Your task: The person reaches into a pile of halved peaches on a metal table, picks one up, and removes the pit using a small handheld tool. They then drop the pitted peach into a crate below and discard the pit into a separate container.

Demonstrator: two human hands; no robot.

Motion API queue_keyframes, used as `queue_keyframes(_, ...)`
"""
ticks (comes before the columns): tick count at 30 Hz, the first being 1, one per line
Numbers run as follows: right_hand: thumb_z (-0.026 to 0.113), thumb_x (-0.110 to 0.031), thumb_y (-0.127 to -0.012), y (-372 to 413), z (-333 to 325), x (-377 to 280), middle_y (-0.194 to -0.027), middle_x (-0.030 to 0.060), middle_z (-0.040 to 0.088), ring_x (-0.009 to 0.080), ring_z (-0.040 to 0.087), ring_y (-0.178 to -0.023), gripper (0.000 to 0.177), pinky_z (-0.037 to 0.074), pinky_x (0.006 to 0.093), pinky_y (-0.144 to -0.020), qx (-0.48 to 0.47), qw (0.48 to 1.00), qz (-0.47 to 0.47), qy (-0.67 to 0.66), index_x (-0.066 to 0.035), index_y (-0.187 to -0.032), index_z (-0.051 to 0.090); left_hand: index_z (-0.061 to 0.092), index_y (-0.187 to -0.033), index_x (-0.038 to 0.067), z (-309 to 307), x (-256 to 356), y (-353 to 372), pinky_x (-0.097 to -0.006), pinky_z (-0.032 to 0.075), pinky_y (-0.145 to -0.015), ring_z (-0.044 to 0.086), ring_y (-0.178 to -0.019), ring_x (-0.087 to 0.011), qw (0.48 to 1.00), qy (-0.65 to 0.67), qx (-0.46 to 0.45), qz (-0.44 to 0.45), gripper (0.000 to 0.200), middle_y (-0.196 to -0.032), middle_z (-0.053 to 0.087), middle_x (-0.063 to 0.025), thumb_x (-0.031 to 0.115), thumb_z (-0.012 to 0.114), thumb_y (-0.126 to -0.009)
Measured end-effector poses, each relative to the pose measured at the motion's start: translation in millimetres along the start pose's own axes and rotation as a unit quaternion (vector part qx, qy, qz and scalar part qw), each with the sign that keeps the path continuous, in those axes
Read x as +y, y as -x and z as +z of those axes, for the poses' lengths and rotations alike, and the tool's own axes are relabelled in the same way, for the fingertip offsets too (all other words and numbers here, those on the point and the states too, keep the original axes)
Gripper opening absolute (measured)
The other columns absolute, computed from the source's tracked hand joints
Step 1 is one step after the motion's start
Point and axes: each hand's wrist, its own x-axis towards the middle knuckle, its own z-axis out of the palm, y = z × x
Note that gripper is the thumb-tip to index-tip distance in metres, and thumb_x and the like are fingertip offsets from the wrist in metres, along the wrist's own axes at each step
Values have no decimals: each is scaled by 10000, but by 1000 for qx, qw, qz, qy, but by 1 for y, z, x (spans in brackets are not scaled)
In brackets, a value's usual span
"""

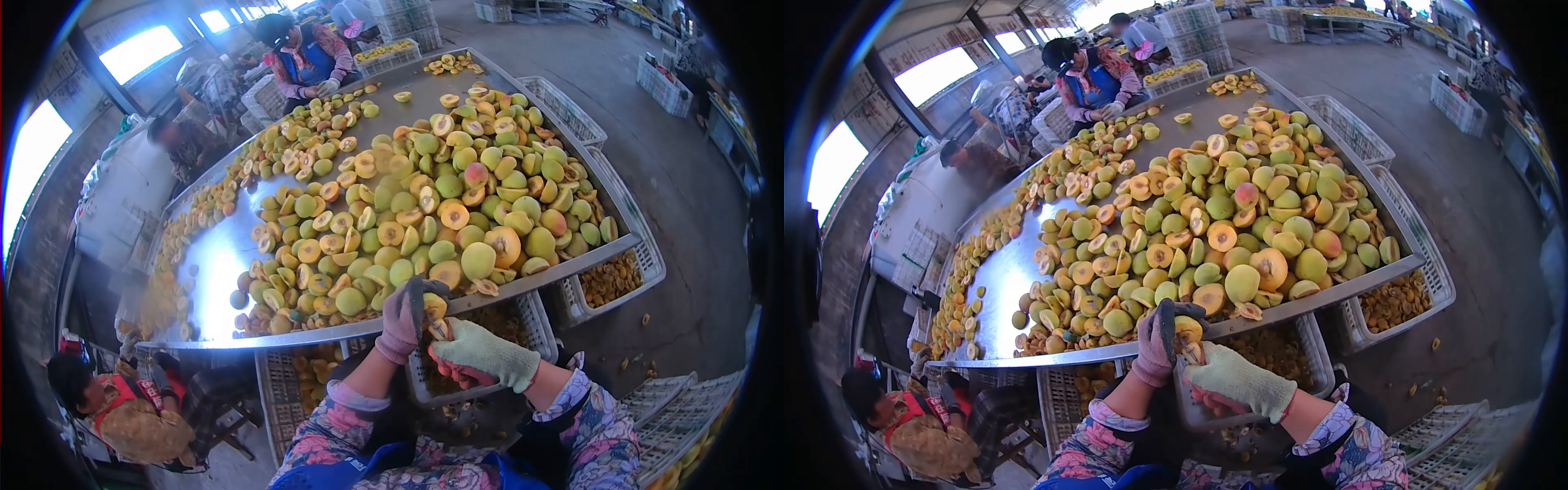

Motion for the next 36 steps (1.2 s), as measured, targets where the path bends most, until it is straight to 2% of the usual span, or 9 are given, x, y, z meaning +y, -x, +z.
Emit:
queue_keyframes(3, 574, -213, -905, 4, 2, -4, -694, 37, 559, 110, 512, -504, 165, 459, 280, -454, 3, 1000, -1, -13, -82, -967, 495, 480, -1257, -20, -6, -21, 5, -353, 558, -768, 701, -827, -270, 996, 56, -67, -21, 417, -1003, 687, -151, 95, 635, -887)
queue_keyframes(10, 558, -205, -908, -3, 11, 5, -700, 43, 566, 113, 516, -501, 160, 463, 279, -452, 90, 990, -35, 104, -74, -967, 486, 592, -1132, -25, -3, -40, 11, -346, 543, -774, 678, -817, -298, 984, -156, -34, 84, 385, -933, 682, -134, 140, 712, -806)
queue_keyframes(16, 568, -197, -901, -1, 4, -5, -689, 21, 540, 69, 480, -483, 135, 417, 254, -421, -16, 998, 37, -45, -81, -950, 523, 525, -1199, -10, -5, -18, 3, -349, 550, -761, 683, -810, -291, 990, 80, -72, -95, 318, -970, 677, -135, 173, 586, -947)
queue_keyframes(18, 587, -223, -905, 2, 4, -5, -686, 12, 526, 50, 444, -466, 143, 390, 237, -406, -54, 990, 40, -127, -91, -927, 536, 520, -1199, -24, -3, -12, -1, -348, 548, -768, 684, -807, -301, 996, -19, -32, 84, 275, -978, 679, -141, 170, 485, -1006)
queue_keyframes(25, 610, -277, -923, 3, 9, -2, -708, 5, 527, 51, 383, -442, 205, 347, 223, -385, -7, 999, 26, -26, -87, -964, 543, 492, -1231, -27, -9, -23, 6, -369, 550, -758, 677, -824, -317, 950, -259, 0, 178, 432, -990, 679, -144, 262, 610, -933)
queue_keyframes(28, 615, -301, -924, 2, 1, 4, -747, -9, 518, 58, 395, -467, 220, 358, 220, -406, -45, 992, 50, -103, -112, -1012, 545, 489, -1235, -28, -8, -34, 11, -385, 552, -746, 674, -834, -311, 979, -153, -42, 130, 513, -992, 677, -146, 273, 685, -870)
queue_keyframes(30, 601, -285, -951, -3, -4, 12, -733, -28, 492, 29, 357, -463, 203, 308, 192, -391, -144, 969, 40, -196, -111, -1032, 534, 495, -1211, -30, -1, -40, 17, -383, 555, -748, 684, -813, -286, 996, 2, -71, -50, 486, -986, 685, -136, 286, 679, -891)
queue_keyframes(34, 586, -254, -968, -10, -9, 18, -722, -38, 464, 9, 331, -465, 166, 271, 176, -387, -198, 941, 67, -264, -113, -1037, 533, 525, -1146, -28, 0, -7, 2, -364, 561, -726, 692, -773, -260, 998, 3, -39, 41, 443, -929, 692, -123, 313, 677, -907)
queue_keyframes(36, 596, -270, -962, -15, -12, 23, -707, -42, 438, 16, 310, -457, 175, 273, 177, -389, -260, 911, 64, -314, -116, -1022, 539, 566, -1074, -20, 3, -2, 6, -337, 564, -703, 698, -740, -245, 964, 183, -6, -195, 416, -889, 697, -124, 376, 613, -953)
